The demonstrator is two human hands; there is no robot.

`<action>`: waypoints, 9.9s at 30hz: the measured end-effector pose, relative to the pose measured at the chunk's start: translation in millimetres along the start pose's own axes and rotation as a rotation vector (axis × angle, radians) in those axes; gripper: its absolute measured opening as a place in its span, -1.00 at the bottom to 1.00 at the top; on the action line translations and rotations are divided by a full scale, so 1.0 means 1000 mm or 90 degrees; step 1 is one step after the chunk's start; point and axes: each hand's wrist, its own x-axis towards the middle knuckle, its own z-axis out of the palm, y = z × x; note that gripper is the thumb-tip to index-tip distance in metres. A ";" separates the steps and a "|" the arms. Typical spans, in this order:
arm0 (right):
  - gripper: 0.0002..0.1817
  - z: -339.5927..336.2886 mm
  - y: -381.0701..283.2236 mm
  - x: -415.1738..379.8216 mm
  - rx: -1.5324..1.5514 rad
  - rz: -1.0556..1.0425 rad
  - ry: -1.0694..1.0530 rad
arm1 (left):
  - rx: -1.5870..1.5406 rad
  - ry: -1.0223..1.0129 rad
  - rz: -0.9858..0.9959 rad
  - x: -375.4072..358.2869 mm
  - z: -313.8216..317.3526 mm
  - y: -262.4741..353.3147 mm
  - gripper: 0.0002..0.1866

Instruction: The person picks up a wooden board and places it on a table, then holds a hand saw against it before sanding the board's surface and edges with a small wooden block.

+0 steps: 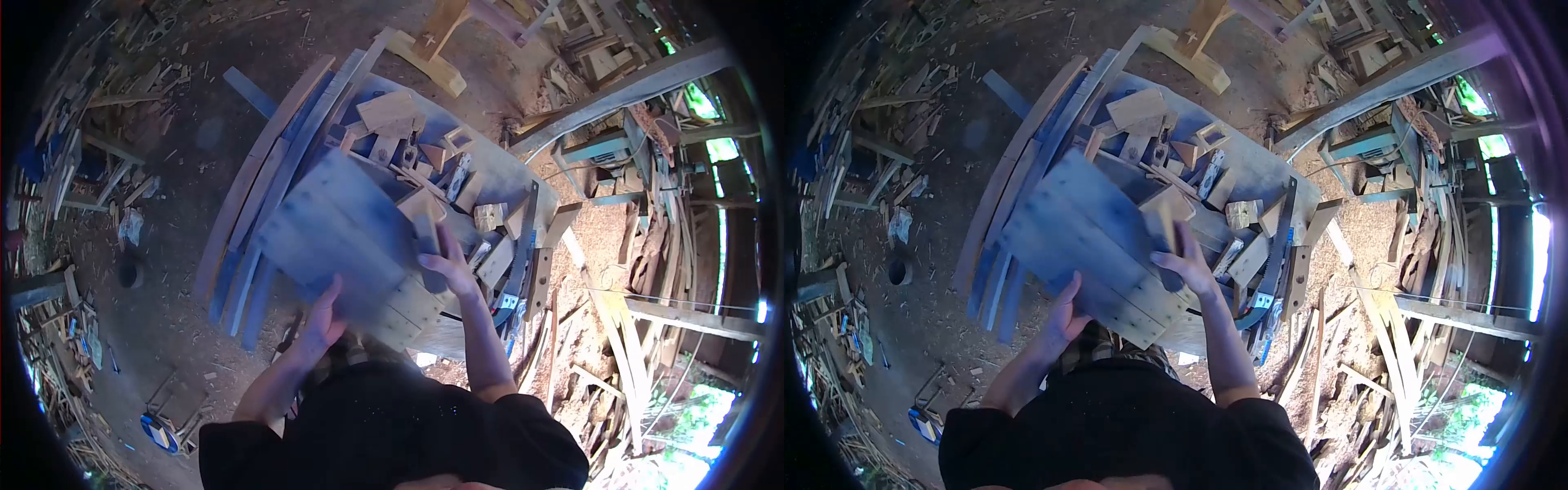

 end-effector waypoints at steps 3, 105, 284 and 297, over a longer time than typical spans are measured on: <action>-0.21 -0.024 0.029 -0.052 0.099 0.007 0.096 | 0.078 -0.013 -0.044 0.013 0.010 -0.024 -0.41; -0.38 0.061 0.092 -0.036 -0.792 -0.176 0.136 | 0.734 0.170 0.428 0.081 -0.035 -0.121 -0.64; -0.34 -0.119 -0.003 0.080 -0.835 0.020 0.193 | 0.968 0.455 0.478 0.197 0.108 -0.007 -0.43; -0.29 -0.050 0.012 -0.043 -0.679 -0.170 0.287 | 1.027 0.520 0.522 0.192 0.116 -0.016 -0.42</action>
